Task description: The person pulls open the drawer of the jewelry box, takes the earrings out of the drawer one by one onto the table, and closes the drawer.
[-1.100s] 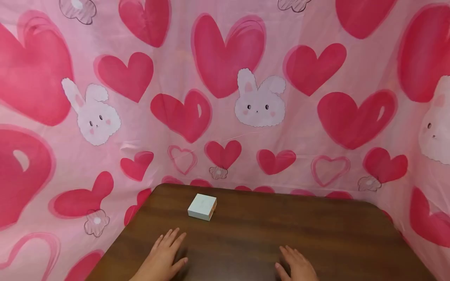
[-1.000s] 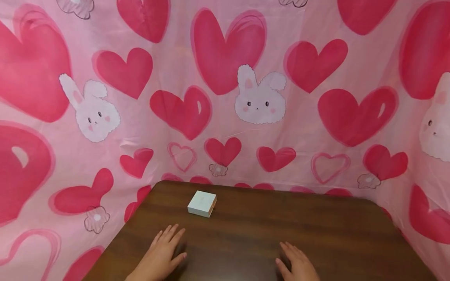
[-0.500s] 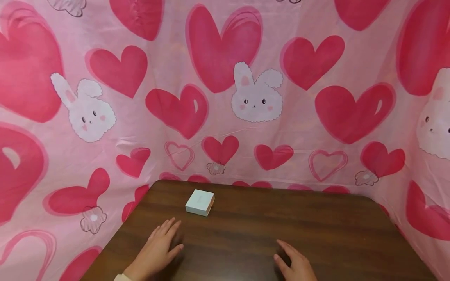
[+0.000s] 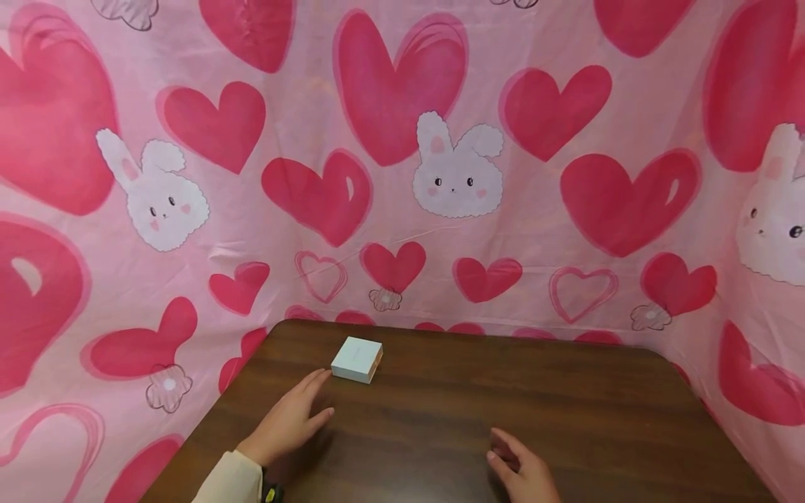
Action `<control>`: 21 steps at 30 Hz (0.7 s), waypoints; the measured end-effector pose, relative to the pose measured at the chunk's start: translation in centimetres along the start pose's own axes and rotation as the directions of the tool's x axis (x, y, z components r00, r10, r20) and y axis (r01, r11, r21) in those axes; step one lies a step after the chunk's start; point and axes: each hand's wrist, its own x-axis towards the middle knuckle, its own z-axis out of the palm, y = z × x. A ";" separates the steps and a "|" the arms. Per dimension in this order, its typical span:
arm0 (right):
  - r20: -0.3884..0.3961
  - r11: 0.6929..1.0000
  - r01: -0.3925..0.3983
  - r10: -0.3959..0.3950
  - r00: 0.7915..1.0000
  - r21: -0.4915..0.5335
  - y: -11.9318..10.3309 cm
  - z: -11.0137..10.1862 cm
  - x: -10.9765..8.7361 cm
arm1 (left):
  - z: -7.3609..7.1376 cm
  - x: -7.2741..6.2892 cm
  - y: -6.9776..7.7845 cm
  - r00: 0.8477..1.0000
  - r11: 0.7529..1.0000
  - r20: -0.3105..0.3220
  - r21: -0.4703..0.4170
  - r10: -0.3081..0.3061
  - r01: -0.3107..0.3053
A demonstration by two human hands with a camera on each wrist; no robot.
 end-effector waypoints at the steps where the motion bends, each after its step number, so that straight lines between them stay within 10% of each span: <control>1: -0.002 0.999 -0.013 0.013 1.000 0.041 0.2 0.0 0.1 | 0.1 0.2 -0.1 1.000 1.000 0.005 -0.011 0.003 -0.002; 7: -0.032 0.982 -0.046 0.053 0.998 0.184 0.9 0.1 0.0 | 0.8 1.7 -0.9 0.999 0.999 0.033 -0.040 0.025 -0.024; 21: 0.039 0.994 -0.065 0.062 0.997 0.084 1.3 -0.2 -0.4 | 1.4 3.9 0.0 0.998 0.998 0.061 -0.055 0.023 -0.020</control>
